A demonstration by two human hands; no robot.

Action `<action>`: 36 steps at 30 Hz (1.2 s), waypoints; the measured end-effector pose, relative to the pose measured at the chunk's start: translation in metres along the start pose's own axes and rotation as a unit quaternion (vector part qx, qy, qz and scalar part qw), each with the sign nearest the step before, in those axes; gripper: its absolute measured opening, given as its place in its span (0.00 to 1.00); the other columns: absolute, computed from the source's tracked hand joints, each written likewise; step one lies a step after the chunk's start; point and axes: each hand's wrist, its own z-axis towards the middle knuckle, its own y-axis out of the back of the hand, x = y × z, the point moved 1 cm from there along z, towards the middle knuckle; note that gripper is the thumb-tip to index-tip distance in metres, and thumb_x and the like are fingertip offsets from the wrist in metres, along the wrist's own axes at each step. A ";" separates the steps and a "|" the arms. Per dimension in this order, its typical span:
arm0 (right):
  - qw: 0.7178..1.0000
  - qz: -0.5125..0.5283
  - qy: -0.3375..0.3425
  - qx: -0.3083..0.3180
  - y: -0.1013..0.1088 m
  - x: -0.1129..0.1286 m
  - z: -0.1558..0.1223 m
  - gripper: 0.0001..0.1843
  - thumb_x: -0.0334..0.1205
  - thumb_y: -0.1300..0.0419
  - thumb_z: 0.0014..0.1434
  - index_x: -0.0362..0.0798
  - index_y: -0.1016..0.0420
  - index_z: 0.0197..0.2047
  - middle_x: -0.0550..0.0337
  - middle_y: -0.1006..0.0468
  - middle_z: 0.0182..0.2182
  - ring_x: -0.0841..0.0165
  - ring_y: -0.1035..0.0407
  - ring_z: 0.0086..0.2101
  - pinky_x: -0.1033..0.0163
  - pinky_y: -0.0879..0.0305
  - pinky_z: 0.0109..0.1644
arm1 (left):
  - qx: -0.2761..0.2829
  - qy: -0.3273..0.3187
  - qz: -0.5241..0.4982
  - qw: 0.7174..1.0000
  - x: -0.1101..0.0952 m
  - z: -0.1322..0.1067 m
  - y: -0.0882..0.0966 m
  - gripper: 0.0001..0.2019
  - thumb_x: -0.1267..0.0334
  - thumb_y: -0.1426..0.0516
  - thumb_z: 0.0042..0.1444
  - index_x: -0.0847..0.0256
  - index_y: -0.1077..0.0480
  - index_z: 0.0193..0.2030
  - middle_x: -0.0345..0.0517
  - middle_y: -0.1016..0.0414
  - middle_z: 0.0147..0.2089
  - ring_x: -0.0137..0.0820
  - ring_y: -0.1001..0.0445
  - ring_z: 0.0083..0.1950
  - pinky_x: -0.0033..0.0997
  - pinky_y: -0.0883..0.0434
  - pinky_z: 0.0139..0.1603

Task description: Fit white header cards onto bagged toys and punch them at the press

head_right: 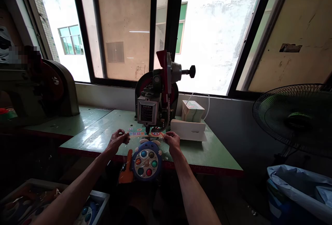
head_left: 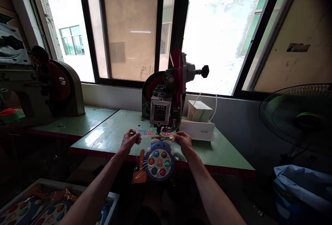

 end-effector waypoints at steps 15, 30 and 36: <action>1.000 0.016 -0.012 -0.023 -0.003 0.003 -0.004 0.18 0.39 0.23 0.34 0.48 0.24 0.28 0.64 0.23 0.23 0.67 0.27 0.28 0.62 0.29 0.35 | 0.028 0.137 -0.101 0.985 0.014 -0.009 -0.026 0.15 0.55 0.29 0.50 0.66 0.22 0.36 0.57 0.14 0.39 0.39 0.15 0.40 0.34 0.19 0.44; 0.999 0.026 -0.020 -0.023 -0.002 0.002 -0.007 0.19 0.40 0.22 0.36 0.48 0.25 0.29 0.62 0.22 0.23 0.68 0.28 0.27 0.62 0.28 0.34 | 0.055 0.167 -0.113 0.978 0.015 -0.004 -0.026 0.12 0.60 0.33 0.58 0.68 0.20 0.41 0.62 0.14 0.43 0.43 0.14 0.44 0.38 0.17 0.45; 0.999 0.027 -0.022 -0.014 0.000 -0.004 -0.003 0.22 0.44 0.21 0.33 0.48 0.24 0.30 0.61 0.21 0.24 0.65 0.26 0.29 0.60 0.28 0.36 | 0.094 0.180 -0.132 0.970 0.021 -0.006 -0.024 0.16 0.56 0.32 0.57 0.68 0.20 0.44 0.63 0.15 0.48 0.44 0.15 0.47 0.37 0.17 0.49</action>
